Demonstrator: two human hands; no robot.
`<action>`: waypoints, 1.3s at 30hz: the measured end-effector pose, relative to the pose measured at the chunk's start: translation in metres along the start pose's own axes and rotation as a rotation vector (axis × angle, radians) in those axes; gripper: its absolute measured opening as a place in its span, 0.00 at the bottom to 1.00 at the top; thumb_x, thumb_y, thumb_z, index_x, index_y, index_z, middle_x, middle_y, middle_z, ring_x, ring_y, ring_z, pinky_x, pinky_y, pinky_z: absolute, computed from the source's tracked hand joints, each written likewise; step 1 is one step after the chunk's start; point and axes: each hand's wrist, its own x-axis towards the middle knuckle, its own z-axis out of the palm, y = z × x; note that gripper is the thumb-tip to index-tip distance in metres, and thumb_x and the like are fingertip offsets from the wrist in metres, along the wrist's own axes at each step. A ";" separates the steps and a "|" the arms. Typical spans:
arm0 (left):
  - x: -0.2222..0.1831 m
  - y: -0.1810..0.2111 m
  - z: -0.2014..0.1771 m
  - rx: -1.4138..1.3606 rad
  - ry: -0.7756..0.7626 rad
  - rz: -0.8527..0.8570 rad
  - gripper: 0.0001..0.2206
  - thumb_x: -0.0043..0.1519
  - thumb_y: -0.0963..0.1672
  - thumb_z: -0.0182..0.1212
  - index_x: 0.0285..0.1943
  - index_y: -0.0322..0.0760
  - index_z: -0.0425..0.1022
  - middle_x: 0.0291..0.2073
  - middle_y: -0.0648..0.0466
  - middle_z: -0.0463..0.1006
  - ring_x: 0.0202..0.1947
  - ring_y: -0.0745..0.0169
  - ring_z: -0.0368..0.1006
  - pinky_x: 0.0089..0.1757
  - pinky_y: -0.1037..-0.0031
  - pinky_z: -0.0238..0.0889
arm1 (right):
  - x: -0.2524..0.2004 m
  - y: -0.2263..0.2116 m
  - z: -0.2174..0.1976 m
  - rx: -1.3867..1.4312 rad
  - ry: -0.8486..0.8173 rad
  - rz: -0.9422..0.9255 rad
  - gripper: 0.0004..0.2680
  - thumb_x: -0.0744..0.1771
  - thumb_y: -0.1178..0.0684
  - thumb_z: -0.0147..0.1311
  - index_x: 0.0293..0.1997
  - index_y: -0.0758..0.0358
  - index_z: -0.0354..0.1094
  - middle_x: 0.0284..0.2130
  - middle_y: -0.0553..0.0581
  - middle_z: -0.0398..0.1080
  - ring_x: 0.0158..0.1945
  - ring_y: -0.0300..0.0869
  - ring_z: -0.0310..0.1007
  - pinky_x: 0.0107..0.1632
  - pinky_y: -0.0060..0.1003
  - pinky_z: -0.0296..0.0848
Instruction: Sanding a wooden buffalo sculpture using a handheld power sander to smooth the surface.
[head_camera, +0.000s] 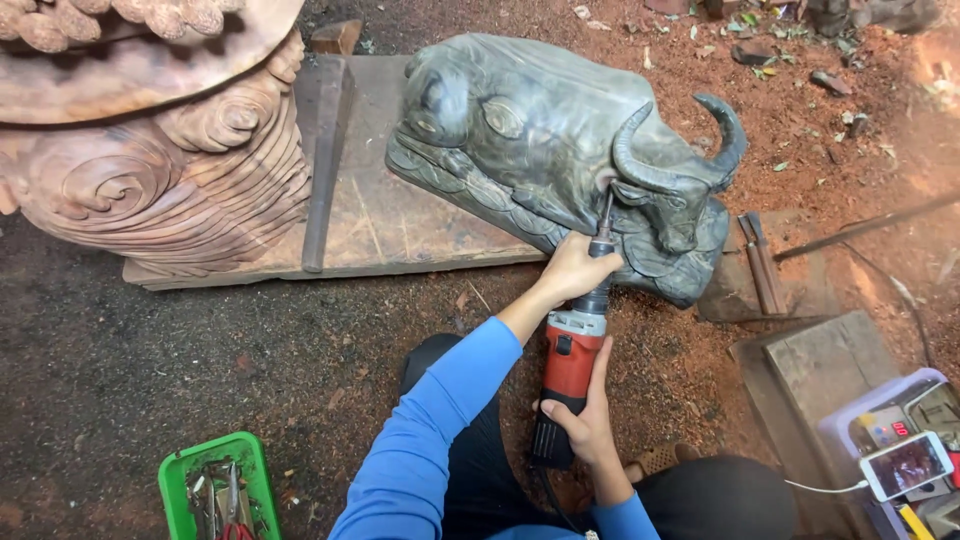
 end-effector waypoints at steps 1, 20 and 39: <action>0.001 0.000 0.000 0.001 -0.001 0.004 0.15 0.53 0.45 0.61 0.16 0.44 0.60 0.15 0.60 0.66 0.19 0.67 0.61 0.26 0.70 0.57 | 0.001 -0.001 0.000 0.000 0.001 -0.004 0.47 0.60 0.57 0.58 0.75 0.46 0.08 0.68 0.72 0.51 0.30 0.53 0.83 0.39 0.46 0.83; -0.004 0.013 0.001 0.061 0.013 -0.103 0.12 0.52 0.48 0.60 0.19 0.46 0.64 0.20 0.58 0.71 0.24 0.63 0.66 0.31 0.68 0.62 | 0.007 -0.003 -0.010 -0.126 -0.026 0.008 0.47 0.59 0.57 0.58 0.76 0.48 0.08 0.62 0.70 0.61 0.32 0.47 0.82 0.43 0.43 0.82; 0.001 0.001 0.004 0.051 0.032 -0.070 0.13 0.54 0.48 0.60 0.20 0.45 0.63 0.20 0.58 0.68 0.25 0.64 0.64 0.32 0.69 0.59 | 0.009 -0.006 -0.013 -0.230 -0.004 0.054 0.48 0.58 0.52 0.60 0.77 0.49 0.09 0.62 0.64 0.63 0.39 0.45 0.73 0.45 0.42 0.75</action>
